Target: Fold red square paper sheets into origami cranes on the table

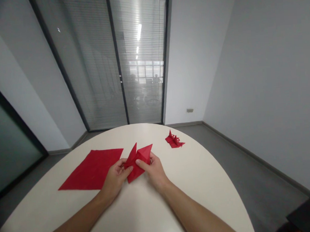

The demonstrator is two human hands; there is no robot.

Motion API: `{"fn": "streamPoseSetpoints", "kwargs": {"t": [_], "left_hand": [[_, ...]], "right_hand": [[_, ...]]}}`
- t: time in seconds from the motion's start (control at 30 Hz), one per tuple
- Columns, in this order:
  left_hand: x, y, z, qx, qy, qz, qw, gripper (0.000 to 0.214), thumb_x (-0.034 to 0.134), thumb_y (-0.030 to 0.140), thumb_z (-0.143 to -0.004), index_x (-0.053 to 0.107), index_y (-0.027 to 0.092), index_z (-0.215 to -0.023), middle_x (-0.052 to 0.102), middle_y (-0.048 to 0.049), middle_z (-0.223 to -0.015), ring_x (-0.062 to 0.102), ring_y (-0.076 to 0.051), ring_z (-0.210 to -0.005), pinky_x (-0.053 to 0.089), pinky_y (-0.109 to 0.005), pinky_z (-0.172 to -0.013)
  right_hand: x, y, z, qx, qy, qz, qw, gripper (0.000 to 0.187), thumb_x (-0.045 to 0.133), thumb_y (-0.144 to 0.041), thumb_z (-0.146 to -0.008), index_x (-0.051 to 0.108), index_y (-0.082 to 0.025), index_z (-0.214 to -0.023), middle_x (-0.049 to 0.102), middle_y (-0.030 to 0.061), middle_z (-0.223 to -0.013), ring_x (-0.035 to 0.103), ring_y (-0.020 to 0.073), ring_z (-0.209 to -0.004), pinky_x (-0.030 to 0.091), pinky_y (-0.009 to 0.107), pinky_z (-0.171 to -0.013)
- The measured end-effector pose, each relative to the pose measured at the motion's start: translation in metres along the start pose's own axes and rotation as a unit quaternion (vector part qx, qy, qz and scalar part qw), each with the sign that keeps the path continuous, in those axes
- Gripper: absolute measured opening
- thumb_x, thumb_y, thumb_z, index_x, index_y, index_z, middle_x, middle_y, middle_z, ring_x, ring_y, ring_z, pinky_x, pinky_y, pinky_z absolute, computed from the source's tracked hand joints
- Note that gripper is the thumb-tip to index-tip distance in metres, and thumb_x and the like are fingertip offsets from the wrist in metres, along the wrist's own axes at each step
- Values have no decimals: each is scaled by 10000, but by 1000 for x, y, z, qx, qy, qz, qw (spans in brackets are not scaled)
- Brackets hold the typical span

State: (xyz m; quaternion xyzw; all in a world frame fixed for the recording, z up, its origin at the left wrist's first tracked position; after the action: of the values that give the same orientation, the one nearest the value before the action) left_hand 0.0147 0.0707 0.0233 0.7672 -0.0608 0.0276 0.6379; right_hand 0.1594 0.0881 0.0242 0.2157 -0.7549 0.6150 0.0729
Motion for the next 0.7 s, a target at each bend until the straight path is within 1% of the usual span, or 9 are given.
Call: {"fn": "streamPoseSetpoints", "kwargs": {"t": [0.17,0.3,0.37,0.43,0.53,0.63,0.7], "left_hand": [[-3,0,-1,21,5,7,1000,257,788,297,-687,673,163,-874,726,-61,-862,680,-218,-825,530,-314,-774],[-2,4,0,31,7,16,999,282,807,289,-670,665,167,-881,732,-70,-894,681,-231,-855,530,-335,-807],[-3,8,1,36,25,18,999,346,823,309,-660,669,170,-937,742,-84,-936,689,-250,-903,532,-352,-835],[-4,12,3,41,44,19,998,407,836,339,-657,673,171,-991,750,-98,-983,692,-265,-951,529,-364,-866],[-4,16,5,47,51,28,997,411,829,408,-689,684,166,-988,752,-109,-1001,691,-271,-972,527,-363,-879],[-5,13,6,38,51,60,996,417,791,469,-751,687,161,-1012,749,-99,-989,687,-256,-958,523,-346,-868],[-7,6,5,19,55,104,993,400,759,498,-786,686,163,-991,747,-83,-949,686,-239,-916,528,-323,-817]], "right_hand": [[7,-3,3,16,-23,-60,998,363,847,-402,-741,703,-194,-1001,762,50,-991,684,211,-856,515,326,-812],[4,-4,0,25,1,-78,997,371,836,-426,-755,715,-191,-1015,770,52,-996,690,216,-883,516,331,-850],[1,-6,-1,28,18,-89,995,373,839,-425,-753,715,-194,-1019,772,50,-996,690,211,-876,521,329,-850],[0,-8,-2,31,29,-101,994,359,834,-424,-759,715,-194,-1008,773,49,-987,688,201,-845,530,319,-818],[-2,-13,-2,24,37,-122,992,334,834,-399,-763,714,-198,-1001,773,43,-974,687,189,-819,538,305,-790],[-3,-18,-1,6,37,-137,990,324,858,-339,-731,715,-205,-989,774,36,-975,694,194,-854,537,311,-834],[-3,-19,0,6,26,-138,990,314,863,-315,-714,721,-197,-967,776,42,-964,701,212,-878,535,335,-874]]}}
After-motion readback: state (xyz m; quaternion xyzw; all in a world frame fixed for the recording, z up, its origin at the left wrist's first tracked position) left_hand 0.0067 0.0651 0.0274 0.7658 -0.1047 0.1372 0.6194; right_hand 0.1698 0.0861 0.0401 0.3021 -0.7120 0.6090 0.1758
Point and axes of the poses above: each hand's wrist, its own z-axis away from the middle knuckle, its own x-axis out of the palm, y = z × x, the point moved 6 cm from there along -z, towards the middle knuckle
